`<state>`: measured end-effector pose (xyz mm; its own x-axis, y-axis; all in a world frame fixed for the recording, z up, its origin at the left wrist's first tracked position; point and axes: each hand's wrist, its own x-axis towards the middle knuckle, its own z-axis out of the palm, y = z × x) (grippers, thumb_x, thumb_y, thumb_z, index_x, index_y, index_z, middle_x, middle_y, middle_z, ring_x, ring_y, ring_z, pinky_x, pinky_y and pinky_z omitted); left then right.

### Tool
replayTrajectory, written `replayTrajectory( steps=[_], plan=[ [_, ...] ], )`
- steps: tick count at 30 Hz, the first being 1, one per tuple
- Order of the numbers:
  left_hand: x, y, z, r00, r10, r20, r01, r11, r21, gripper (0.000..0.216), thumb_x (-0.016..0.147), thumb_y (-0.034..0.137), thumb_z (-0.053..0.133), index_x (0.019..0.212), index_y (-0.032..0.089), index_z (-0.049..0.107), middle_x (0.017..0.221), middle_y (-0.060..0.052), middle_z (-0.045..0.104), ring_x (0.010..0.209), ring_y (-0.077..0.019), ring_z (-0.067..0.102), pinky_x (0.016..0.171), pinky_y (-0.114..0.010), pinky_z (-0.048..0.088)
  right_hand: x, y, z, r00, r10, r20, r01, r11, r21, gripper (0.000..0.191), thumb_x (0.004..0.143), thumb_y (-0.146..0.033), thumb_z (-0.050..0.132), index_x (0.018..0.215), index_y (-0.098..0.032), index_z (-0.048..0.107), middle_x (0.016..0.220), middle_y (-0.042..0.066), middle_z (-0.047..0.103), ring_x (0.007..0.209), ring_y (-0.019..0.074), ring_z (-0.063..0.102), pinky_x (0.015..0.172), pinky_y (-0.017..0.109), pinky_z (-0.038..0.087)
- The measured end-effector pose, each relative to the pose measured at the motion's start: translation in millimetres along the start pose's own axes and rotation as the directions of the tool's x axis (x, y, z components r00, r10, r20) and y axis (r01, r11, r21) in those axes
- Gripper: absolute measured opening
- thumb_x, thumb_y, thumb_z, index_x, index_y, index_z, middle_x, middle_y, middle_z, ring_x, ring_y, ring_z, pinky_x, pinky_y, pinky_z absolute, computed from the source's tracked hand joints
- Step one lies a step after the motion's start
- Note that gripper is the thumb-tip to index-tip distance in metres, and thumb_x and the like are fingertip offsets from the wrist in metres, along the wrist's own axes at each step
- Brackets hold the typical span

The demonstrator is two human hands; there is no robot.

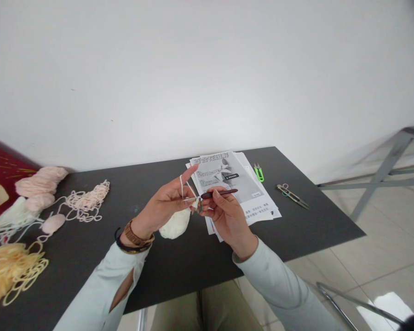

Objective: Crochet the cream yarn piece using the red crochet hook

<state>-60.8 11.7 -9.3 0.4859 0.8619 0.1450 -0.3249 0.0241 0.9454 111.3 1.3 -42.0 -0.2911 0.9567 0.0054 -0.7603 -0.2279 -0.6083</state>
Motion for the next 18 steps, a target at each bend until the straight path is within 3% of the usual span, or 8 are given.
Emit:
replayTrajectory(
  steps=[18],
  plan=[
    [-4.5,3.9,7.2,0.996,0.091,-0.011,-0.091,0.995,0.032,0.068,0.087,0.016,0.061,0.149,0.028,0.035,0.077,-0.003,0.064,0.069,-0.0136,0.058,0.064,-0.026,0.045,-3.3,-6.0,6.2,0.998,-0.063,0.007,0.063,0.998,-0.013,0.018,0.081,-0.034,0.074,0.088,-0.019,0.067,0.068,-0.002,0.068,0.060,0.0093,0.064,0.056,0.022,0.064]
  ],
)
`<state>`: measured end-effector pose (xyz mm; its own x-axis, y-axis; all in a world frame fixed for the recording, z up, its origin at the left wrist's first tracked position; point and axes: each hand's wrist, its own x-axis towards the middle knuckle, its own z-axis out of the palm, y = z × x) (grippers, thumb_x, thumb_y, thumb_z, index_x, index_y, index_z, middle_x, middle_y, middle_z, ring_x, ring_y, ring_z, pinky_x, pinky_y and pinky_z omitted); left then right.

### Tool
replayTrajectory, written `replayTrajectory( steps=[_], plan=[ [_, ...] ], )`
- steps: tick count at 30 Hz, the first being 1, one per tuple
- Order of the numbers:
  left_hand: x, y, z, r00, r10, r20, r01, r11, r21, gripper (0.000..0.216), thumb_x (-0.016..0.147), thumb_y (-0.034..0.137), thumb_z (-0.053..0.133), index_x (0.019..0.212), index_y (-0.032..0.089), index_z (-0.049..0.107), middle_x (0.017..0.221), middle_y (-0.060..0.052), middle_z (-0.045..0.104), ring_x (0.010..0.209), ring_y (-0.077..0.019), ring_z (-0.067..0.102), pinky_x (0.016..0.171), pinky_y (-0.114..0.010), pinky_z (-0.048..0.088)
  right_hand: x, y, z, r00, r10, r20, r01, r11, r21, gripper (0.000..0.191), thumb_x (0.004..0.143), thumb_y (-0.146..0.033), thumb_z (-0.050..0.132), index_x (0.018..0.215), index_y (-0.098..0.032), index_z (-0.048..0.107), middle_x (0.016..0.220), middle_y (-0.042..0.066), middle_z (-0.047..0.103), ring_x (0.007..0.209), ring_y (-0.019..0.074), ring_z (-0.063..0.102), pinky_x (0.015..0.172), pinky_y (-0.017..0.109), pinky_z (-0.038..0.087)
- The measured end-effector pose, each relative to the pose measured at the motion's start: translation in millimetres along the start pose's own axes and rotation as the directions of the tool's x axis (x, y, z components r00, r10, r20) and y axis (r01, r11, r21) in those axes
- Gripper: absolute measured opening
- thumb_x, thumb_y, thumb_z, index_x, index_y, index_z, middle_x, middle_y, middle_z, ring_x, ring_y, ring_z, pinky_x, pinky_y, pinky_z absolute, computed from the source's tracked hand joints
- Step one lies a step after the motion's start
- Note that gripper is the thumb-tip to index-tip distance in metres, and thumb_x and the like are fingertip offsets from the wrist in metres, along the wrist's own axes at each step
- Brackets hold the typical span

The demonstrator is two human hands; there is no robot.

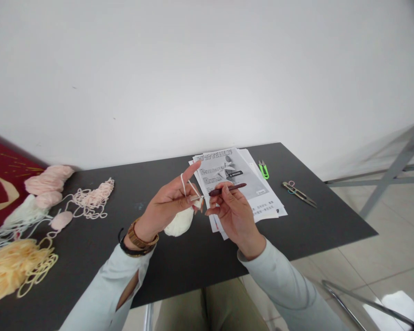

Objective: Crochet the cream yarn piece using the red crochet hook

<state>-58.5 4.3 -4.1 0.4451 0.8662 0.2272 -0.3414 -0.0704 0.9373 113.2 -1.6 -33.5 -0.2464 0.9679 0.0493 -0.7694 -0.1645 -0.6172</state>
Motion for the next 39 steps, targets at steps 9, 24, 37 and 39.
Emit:
replayTrajectory(
  steps=[9,24,37,39],
  plan=[
    [-1.8,3.3,1.4,1.000,-0.022,-0.014,0.022,0.999,-0.027,0.071,0.086,0.017,0.063,0.150,0.027,0.035,0.076,-0.004,0.065,0.068,-0.0155,0.059,0.059,-0.025,0.044,-2.8,-2.5,2.6,0.996,-0.094,0.012,0.095,0.992,-0.082,0.018,0.082,-0.037,0.071,0.086,-0.020,0.066,0.066,-0.003,0.067,0.057,0.0093,0.063,0.056,0.024,0.063],
    [-3.7,1.0,0.8,0.999,-0.048,0.021,0.047,0.999,0.020,0.083,0.087,0.022,0.063,0.153,0.038,0.016,0.077,-0.001,0.062,0.067,-0.0148,0.058,0.063,-0.027,0.046,-3.4,-1.1,1.7,0.999,-0.035,-0.016,0.034,0.998,-0.061,0.018,0.081,-0.034,0.074,0.087,-0.020,0.065,0.067,-0.002,0.071,0.057,0.0091,0.066,0.058,0.020,0.062],
    [-3.1,0.5,5.1,0.998,0.050,-0.049,-0.045,0.993,0.105,0.079,0.087,0.019,0.063,0.153,0.033,0.022,0.078,-0.002,0.065,0.070,-0.0146,0.059,0.067,-0.028,0.050,-6.8,0.6,4.9,0.946,-0.312,-0.087,0.287,0.931,-0.223,0.012,0.083,-0.033,0.071,0.086,-0.022,0.068,0.071,-0.002,0.071,0.061,0.0120,0.068,0.057,0.025,0.062],
    [-2.2,-0.5,6.3,0.994,0.070,-0.081,-0.058,0.989,0.139,0.080,0.087,0.019,0.063,0.153,0.033,0.022,0.077,-0.001,0.065,0.070,-0.0145,0.060,0.068,-0.028,0.050,-8.8,2.1,4.7,0.921,-0.379,-0.093,0.342,0.898,-0.277,0.009,0.085,-0.032,0.069,0.088,-0.024,0.069,0.074,-0.001,0.071,0.063,0.0131,0.070,0.058,0.026,0.062]
  ],
)
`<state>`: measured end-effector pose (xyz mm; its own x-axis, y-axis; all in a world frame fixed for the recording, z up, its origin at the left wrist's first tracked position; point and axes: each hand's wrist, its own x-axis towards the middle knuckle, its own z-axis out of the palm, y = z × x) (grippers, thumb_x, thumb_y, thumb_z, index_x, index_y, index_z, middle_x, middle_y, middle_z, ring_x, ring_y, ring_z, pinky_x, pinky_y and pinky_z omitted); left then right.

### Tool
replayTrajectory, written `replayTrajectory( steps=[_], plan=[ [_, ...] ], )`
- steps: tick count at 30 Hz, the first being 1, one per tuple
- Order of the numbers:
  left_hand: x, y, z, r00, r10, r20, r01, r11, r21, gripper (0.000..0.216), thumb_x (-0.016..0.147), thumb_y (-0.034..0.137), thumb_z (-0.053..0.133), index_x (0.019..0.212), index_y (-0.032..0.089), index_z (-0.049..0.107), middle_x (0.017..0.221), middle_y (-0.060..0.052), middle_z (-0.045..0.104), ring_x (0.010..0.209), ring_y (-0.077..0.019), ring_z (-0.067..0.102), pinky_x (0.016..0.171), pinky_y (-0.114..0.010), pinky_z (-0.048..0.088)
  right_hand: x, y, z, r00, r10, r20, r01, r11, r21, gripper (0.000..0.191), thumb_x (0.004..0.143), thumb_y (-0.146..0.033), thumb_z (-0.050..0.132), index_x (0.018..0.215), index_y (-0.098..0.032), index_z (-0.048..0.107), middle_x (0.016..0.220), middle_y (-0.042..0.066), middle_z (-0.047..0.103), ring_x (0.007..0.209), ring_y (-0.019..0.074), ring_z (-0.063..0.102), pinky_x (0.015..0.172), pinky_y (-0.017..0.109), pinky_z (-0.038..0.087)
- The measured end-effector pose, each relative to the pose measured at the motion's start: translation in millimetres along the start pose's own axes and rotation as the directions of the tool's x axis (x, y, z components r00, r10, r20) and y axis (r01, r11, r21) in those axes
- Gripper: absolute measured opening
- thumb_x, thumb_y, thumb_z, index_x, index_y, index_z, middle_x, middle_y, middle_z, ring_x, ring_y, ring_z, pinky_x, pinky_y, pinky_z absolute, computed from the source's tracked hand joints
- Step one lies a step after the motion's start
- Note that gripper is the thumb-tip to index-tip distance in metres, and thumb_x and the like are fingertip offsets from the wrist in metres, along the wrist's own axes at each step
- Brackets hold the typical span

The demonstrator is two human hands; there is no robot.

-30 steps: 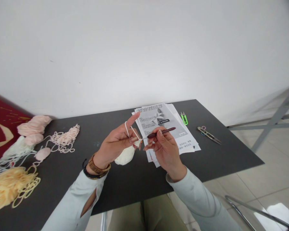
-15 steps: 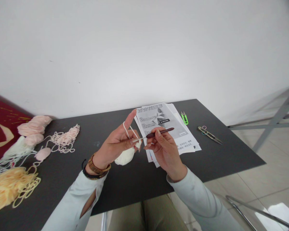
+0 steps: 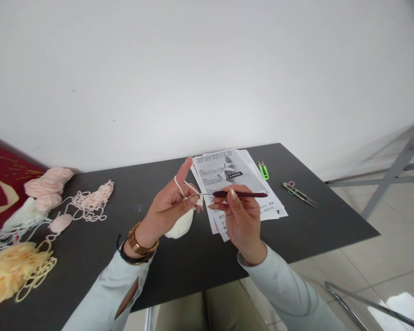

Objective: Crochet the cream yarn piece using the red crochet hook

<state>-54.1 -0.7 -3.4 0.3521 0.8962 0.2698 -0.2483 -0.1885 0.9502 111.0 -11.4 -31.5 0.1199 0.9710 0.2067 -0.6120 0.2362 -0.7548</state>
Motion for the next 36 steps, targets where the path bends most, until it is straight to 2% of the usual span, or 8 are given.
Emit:
replayTrajectory(
  steps=[4,6,10,13,18,23,28,36],
  plan=[
    [2,0,2,0.998,0.040,-0.055,-0.037,0.998,0.059,0.081,0.086,0.018,0.064,0.153,0.033,0.021,0.078,-0.001,0.064,0.069,-0.0143,0.059,0.068,-0.028,0.050,-10,-2,-4,0.974,-0.224,0.027,0.223,0.937,-0.269,0.010,0.088,-0.024,0.064,0.094,-0.029,0.071,0.082,0.001,0.074,0.070,0.0163,0.071,0.067,0.032,0.062],
    [2,0,3,0.994,0.061,-0.087,-0.054,0.996,0.075,0.084,0.087,0.018,0.063,0.154,0.033,0.016,0.079,-0.002,0.065,0.070,-0.0148,0.059,0.069,-0.029,0.050,-15,-4,-7,0.914,-0.341,0.219,0.405,0.798,-0.447,0.021,0.085,-0.016,0.064,0.100,-0.030,0.073,0.092,0.005,0.075,0.082,0.0197,0.072,0.074,0.036,0.061],
    [1,-1,8,0.979,0.119,-0.163,-0.104,0.990,0.096,0.087,0.087,0.020,0.064,0.155,0.034,0.010,0.080,-0.001,0.066,0.071,-0.0152,0.059,0.071,-0.030,0.051,-20,-4,-14,0.755,-0.418,0.505,0.654,0.536,-0.534,0.049,0.083,-0.005,0.061,0.123,-0.035,0.064,0.110,0.007,0.073,0.095,0.0211,0.070,0.079,0.038,0.059],
    [-1,-3,15,0.967,0.147,-0.206,-0.134,0.988,0.076,0.086,0.087,0.018,0.064,0.154,0.036,0.013,0.081,0.000,0.066,0.072,-0.0147,0.059,0.072,-0.029,0.051,-18,-2,-17,0.727,-0.406,0.554,0.685,0.489,-0.540,0.054,0.084,-0.007,0.060,0.129,-0.036,0.059,0.119,0.008,0.071,0.104,0.0228,0.068,0.085,0.040,0.058],
    [-2,0,23,0.981,0.042,-0.190,-0.085,0.970,-0.226,0.089,0.084,0.018,0.068,0.153,0.037,0.016,0.073,0.004,0.061,0.067,-0.0107,0.055,0.067,-0.023,0.047,-15,1,-13,0.810,-0.364,0.459,0.565,0.694,-0.447,0.043,0.087,-0.010,0.058,0.119,-0.038,0.066,0.118,0.004,0.071,0.106,0.0216,0.067,0.091,0.042,0.056],
    [-2,6,20,0.991,-0.058,-0.120,0.012,0.935,-0.353,0.086,0.079,0.020,0.073,0.151,0.034,0.027,0.070,0.004,0.055,0.064,-0.0111,0.053,0.065,-0.025,0.045,-6,4,-2,0.971,-0.108,0.212,0.127,0.988,-0.082,0.013,0.085,-0.029,0.068,0.095,-0.032,0.075,0.097,0.002,0.075,0.088,0.0189,0.071,0.068,0.033,0.064],
    [-4,8,16,1.000,-0.025,-0.001,0.023,0.939,-0.344,0.081,0.083,0.020,0.067,0.150,0.039,0.027,0.070,0.003,0.056,0.064,-0.0135,0.055,0.063,-0.029,0.047,1,2,-1,0.933,0.206,0.296,-0.256,0.956,0.141,0.019,0.083,-0.040,0.069,0.097,-0.028,0.071,0.086,0.000,0.075,0.080,0.0151,0.070,0.062,0.029,0.064],
    [-6,8,8,0.985,0.065,0.159,-0.011,0.948,-0.319,0.067,0.087,0.019,0.060,0.147,0.038,0.036,0.071,0.000,0.059,0.062,-0.0154,0.055,0.060,-0.029,0.045,10,-6,1,0.910,0.138,0.391,-0.206,0.969,0.137,0.019,0.089,-0.041,0.062,0.094,-0.023,0.065,0.078,-0.002,0.069,0.067,0.0117,0.067,0.058,0.029,0.064]
  ],
)
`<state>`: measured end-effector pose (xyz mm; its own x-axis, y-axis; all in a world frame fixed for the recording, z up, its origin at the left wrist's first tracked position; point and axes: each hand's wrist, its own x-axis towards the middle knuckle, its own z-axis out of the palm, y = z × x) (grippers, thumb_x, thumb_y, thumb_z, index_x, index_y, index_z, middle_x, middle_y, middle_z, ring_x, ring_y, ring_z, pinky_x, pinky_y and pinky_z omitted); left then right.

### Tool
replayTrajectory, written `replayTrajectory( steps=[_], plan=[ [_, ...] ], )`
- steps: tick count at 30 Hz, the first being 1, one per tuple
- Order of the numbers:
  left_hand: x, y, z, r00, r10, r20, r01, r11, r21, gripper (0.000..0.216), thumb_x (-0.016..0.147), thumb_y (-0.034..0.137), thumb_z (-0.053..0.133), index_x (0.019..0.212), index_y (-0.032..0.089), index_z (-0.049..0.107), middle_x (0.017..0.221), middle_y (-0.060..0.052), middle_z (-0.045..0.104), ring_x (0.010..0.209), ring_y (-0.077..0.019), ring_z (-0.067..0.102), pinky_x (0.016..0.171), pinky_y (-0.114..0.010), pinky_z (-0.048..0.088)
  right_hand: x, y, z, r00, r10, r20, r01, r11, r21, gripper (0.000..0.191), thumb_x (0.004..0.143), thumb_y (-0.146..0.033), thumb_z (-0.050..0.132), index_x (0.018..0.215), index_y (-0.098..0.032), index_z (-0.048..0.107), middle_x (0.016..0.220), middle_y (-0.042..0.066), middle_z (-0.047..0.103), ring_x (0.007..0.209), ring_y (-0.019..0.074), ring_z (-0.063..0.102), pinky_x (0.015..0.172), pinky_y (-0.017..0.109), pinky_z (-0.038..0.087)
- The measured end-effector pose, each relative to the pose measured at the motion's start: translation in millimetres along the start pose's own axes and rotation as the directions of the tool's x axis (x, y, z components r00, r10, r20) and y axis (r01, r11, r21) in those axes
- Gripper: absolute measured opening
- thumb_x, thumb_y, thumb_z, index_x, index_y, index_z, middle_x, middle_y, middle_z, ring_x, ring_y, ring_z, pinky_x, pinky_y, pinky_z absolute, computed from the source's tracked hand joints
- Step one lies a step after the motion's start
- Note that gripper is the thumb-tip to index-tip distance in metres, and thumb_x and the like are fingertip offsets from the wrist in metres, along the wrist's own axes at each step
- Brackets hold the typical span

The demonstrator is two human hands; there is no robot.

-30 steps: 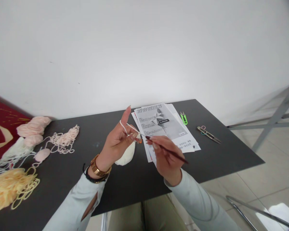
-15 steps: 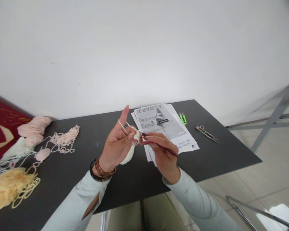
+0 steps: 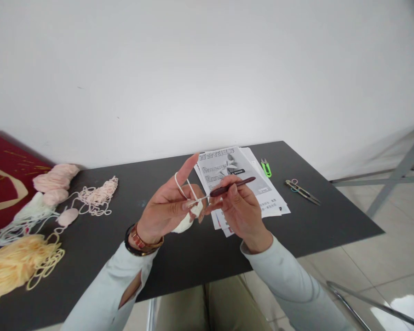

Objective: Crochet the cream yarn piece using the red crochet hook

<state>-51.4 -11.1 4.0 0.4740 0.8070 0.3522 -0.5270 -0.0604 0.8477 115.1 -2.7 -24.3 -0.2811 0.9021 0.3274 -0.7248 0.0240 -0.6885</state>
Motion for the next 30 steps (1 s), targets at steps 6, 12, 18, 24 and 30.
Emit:
replayTrajectory(
  steps=[6,12,18,24,30],
  plan=[
    [1,1,2,1.000,0.005,0.019,-0.005,0.999,-0.033,0.064,0.086,0.017,0.060,0.144,0.035,0.042,0.070,0.000,0.058,0.063,-0.0144,0.055,0.061,-0.029,0.046,7,-11,3,0.995,-0.072,0.072,0.079,0.992,-0.099,0.017,0.094,-0.036,0.055,0.092,-0.021,0.063,0.076,-0.002,0.064,0.064,0.0087,0.064,0.061,0.024,0.062],
    [1,3,2,0.998,-0.005,0.058,0.006,1.000,-0.017,0.062,0.087,0.017,0.059,0.143,0.037,0.043,0.070,0.000,0.057,0.062,-0.0144,0.054,0.058,-0.029,0.045,7,-19,7,0.976,-0.204,0.082,0.218,0.945,-0.243,0.018,0.095,-0.036,0.054,0.089,-0.020,0.059,0.074,-0.002,0.058,0.066,0.0094,0.061,0.058,0.023,0.059],
    [2,3,3,0.998,0.019,0.063,-0.022,0.999,0.040,0.061,0.087,0.021,0.061,0.142,0.039,0.045,0.064,0.000,0.054,0.059,-0.0156,0.053,0.051,-0.028,0.040,5,-25,7,0.961,-0.269,0.069,0.276,0.896,-0.349,0.018,0.095,-0.037,0.052,0.089,-0.021,0.056,0.076,-0.001,0.060,0.064,0.0115,0.062,0.057,0.027,0.059],
    [1,2,1,0.997,0.008,0.082,-0.010,1.000,0.026,0.061,0.088,0.021,0.060,0.144,0.038,0.042,0.067,0.000,0.055,0.061,-0.0163,0.054,0.050,-0.028,0.037,5,-27,5,0.953,-0.273,0.133,0.303,0.893,-0.334,0.015,0.097,-0.034,0.050,0.092,-0.022,0.058,0.079,0.000,0.061,0.068,0.0123,0.062,0.060,0.028,0.057],
    [0,1,1,0.997,-0.003,0.078,0.004,1.000,-0.009,0.061,0.088,0.018,0.058,0.144,0.037,0.041,0.070,-0.001,0.058,0.063,-0.0149,0.055,0.051,-0.027,0.038,2,-34,8,0.913,-0.354,0.203,0.408,0.816,-0.409,0.014,0.097,-0.028,0.049,0.094,-0.021,0.061,0.080,0.002,0.058,0.071,0.0145,0.062,0.061,0.030,0.055]
  ],
)
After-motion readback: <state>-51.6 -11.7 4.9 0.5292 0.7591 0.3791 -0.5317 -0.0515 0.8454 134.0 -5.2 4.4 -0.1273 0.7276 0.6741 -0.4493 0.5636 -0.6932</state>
